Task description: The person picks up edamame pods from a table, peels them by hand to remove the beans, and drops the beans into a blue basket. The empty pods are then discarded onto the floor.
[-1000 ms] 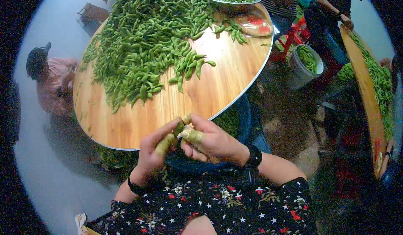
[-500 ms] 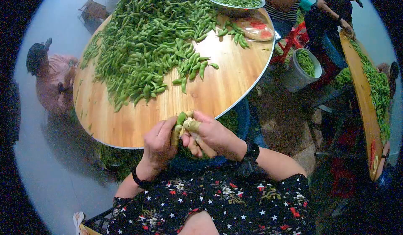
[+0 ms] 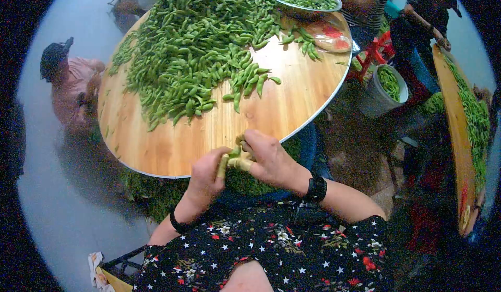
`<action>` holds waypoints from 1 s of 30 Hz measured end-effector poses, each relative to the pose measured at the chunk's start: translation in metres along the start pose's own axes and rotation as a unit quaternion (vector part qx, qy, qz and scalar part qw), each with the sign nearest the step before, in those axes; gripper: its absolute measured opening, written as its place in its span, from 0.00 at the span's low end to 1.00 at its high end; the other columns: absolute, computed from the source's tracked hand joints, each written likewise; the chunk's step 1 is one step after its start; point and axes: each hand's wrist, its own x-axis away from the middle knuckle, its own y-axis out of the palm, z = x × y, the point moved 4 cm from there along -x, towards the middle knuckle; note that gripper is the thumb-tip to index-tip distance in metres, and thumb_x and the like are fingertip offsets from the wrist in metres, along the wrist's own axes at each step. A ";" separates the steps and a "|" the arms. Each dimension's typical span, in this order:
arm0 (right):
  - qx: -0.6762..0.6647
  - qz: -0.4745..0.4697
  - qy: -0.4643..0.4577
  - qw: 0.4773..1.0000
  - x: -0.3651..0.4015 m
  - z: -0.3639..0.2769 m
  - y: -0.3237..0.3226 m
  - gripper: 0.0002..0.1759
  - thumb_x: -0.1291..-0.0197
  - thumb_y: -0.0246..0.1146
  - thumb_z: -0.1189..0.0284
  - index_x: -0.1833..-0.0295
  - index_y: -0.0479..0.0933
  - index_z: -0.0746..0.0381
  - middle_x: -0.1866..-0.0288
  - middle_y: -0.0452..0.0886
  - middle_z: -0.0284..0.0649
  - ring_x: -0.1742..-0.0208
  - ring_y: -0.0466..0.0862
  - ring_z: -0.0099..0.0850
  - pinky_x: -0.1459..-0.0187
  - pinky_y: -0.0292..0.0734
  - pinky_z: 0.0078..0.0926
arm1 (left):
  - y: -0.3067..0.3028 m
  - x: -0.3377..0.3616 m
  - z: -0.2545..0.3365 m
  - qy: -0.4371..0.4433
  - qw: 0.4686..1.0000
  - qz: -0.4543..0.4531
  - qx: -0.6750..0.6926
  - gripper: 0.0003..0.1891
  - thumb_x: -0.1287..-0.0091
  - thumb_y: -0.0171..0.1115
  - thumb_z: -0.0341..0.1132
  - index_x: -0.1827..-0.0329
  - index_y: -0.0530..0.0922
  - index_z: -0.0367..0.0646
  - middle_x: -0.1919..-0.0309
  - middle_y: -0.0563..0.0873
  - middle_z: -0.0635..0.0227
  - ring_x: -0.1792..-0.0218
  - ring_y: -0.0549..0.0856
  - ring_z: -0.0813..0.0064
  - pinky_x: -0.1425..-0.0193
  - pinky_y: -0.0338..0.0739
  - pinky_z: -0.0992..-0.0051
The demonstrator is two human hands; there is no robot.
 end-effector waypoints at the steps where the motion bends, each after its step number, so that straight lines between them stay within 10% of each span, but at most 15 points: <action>1: 0.036 -0.028 -0.025 0.999 -0.001 0.000 0.002 0.16 0.45 0.66 0.69 0.58 0.70 0.68 0.67 0.73 0.51 0.65 0.77 0.49 0.64 0.73 0.39 | 0.000 0.001 0.007 0.037 0.999 -0.028 -0.011 0.18 0.44 0.54 0.19 0.48 0.72 0.33 0.60 0.80 0.46 0.58 0.81 0.45 0.53 0.76 0.58; 10: 0.080 -0.052 -0.085 0.992 0.005 0.003 0.008 0.11 0.51 0.62 0.78 0.64 0.68 0.68 0.69 0.71 0.53 0.65 0.75 0.54 0.64 0.72 0.44 | 0.008 0.007 0.017 0.002 0.994 -0.101 -0.046 0.26 0.51 0.60 0.19 0.44 0.70 0.32 0.60 0.80 0.46 0.58 0.82 0.48 0.52 0.78 0.61; 20: 0.047 -0.224 -0.113 0.967 0.015 0.004 0.009 0.10 0.46 0.61 0.77 0.58 0.71 0.63 0.69 0.75 0.48 0.63 0.80 0.50 0.64 0.74 0.41 | -0.052 0.047 0.010 -0.098 0.912 -0.329 -0.224 0.07 0.45 0.60 0.29 0.63 0.77 0.42 0.69 0.80 0.57 0.68 0.83 0.55 0.65 0.79 0.61; 24: 0.082 -0.250 -0.108 0.959 0.020 0.013 0.002 0.11 0.45 0.61 0.76 0.56 0.72 0.63 0.68 0.76 0.48 0.64 0.80 0.50 0.63 0.75 0.41 | -0.086 0.010 0.002 -0.120 0.925 -0.258 -0.253 0.11 0.41 0.63 0.33 0.55 0.79 0.42 0.61 0.82 0.57 0.58 0.82 0.53 0.55 0.78 0.61; 30: 0.075 -0.235 -0.027 0.969 0.015 0.012 -0.002 0.10 0.37 0.58 0.71 0.54 0.71 0.64 0.65 0.78 0.51 0.62 0.80 0.50 0.62 0.75 0.42 | -0.080 -0.147 -0.080 0.120 0.932 -0.002 -0.341 0.04 0.39 0.56 0.29 0.66 0.73 0.38 0.71 0.78 0.53 0.66 0.80 0.50 0.62 0.74 0.58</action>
